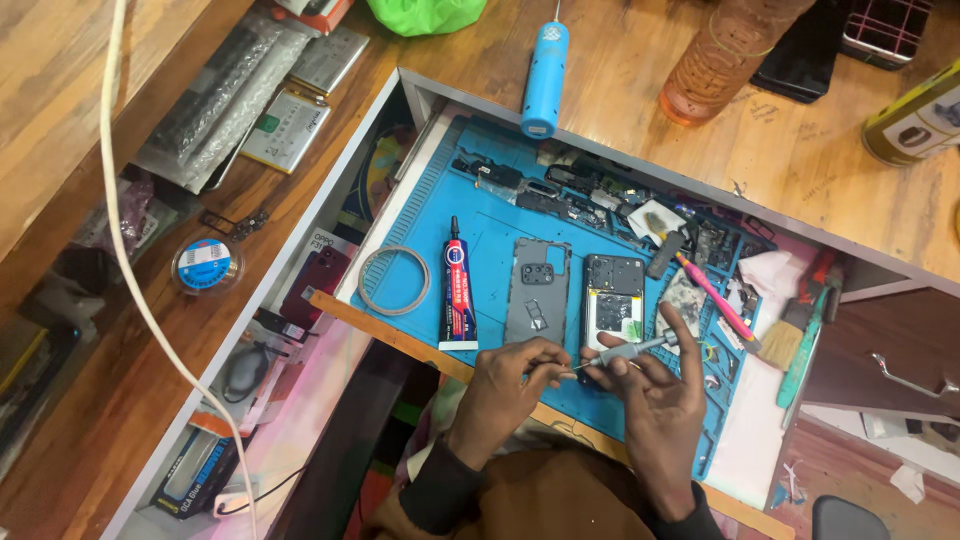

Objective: The person manipulates internal components of a mobile phone, including the battery and circuit boards, using a screwdriver and a prying tool on a workbench.

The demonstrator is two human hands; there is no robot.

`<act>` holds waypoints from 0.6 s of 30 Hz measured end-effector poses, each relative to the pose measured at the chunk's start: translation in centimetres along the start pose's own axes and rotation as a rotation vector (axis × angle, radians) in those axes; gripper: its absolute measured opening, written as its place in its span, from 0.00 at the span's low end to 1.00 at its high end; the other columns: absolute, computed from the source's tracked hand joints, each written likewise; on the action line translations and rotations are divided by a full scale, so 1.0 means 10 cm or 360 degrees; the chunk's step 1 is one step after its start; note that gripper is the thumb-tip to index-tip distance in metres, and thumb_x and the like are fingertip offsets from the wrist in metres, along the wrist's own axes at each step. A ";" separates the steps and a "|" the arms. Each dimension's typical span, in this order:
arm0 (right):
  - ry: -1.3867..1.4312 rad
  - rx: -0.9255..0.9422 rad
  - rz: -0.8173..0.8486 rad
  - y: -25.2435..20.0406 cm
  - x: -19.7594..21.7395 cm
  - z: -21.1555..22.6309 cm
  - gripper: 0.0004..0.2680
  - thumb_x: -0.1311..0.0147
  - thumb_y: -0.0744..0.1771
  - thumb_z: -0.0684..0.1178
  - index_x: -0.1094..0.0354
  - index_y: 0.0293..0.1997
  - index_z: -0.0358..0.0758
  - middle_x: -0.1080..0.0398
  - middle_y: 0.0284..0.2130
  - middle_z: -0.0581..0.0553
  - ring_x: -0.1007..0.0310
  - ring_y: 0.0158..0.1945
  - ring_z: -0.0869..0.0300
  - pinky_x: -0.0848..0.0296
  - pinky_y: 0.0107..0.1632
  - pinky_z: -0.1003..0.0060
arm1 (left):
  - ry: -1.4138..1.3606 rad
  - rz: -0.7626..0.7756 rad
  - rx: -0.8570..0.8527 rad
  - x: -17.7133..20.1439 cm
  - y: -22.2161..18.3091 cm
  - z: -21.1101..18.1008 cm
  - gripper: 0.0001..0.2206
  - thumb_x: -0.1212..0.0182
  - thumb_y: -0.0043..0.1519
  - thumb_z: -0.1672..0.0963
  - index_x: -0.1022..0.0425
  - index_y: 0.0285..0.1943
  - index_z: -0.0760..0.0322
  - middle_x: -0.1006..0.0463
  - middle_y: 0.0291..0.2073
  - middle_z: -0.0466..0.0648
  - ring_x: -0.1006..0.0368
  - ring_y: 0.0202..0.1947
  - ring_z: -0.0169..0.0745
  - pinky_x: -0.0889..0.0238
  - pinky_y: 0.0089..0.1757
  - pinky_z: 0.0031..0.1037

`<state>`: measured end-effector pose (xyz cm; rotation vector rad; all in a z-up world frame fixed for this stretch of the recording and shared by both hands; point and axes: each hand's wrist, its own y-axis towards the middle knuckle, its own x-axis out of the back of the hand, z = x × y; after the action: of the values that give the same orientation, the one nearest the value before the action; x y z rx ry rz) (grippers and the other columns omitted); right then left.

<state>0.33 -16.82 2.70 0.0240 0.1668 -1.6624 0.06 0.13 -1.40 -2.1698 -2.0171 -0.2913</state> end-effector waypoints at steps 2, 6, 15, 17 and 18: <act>-0.0029 0.0022 -0.0006 0.00 -0.02 0.00 0.27 0.52 0.68 0.35 0.58 0.77 0.39 0.24 0.44 0.25 0.19 0.50 0.47 0.17 0.50 0.58 | -0.0009 -0.0007 -0.0018 -0.01 0.02 0.01 0.05 0.37 0.63 0.62 0.22 0.45 0.71 0.14 0.36 0.51 0.14 0.38 0.35 0.22 0.36 0.22; 0.0010 0.0030 -0.0005 0.00 0.00 -0.01 0.26 0.52 0.68 0.35 0.58 0.77 0.39 0.25 0.47 0.27 0.20 0.49 0.47 0.17 0.49 0.58 | -0.0046 0.0014 0.0026 -0.03 0.00 0.04 0.05 0.35 0.62 0.61 0.21 0.44 0.71 0.14 0.36 0.51 0.14 0.36 0.35 0.23 0.34 0.22; -0.0084 0.0050 0.0015 0.00 -0.02 -0.02 0.26 0.51 0.68 0.35 0.58 0.77 0.39 0.24 0.47 0.26 0.19 0.50 0.47 0.16 0.50 0.58 | -0.0052 0.0008 0.0016 -0.03 0.00 0.04 0.06 0.36 0.62 0.61 0.20 0.45 0.71 0.14 0.36 0.52 0.14 0.35 0.36 0.22 0.34 0.22; -0.0090 0.0058 0.0018 0.00 -0.02 -0.02 0.26 0.52 0.68 0.35 0.59 0.76 0.39 0.25 0.47 0.26 0.19 0.50 0.47 0.16 0.50 0.58 | -0.0032 0.0022 0.0038 -0.03 -0.01 0.04 0.06 0.35 0.62 0.60 0.20 0.45 0.71 0.14 0.36 0.52 0.14 0.35 0.36 0.22 0.33 0.22; -0.0096 0.0066 0.0018 0.00 -0.01 -0.02 0.26 0.52 0.68 0.34 0.59 0.76 0.38 0.25 0.48 0.26 0.19 0.50 0.48 0.16 0.50 0.59 | -0.0023 0.0029 0.0050 -0.03 -0.01 0.04 0.06 0.34 0.62 0.60 0.20 0.45 0.71 0.14 0.35 0.52 0.14 0.34 0.36 0.22 0.33 0.22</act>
<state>0.30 -16.66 2.48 0.0058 0.0864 -1.6532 -0.08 -0.10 -1.88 -2.1768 -1.9945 -0.2408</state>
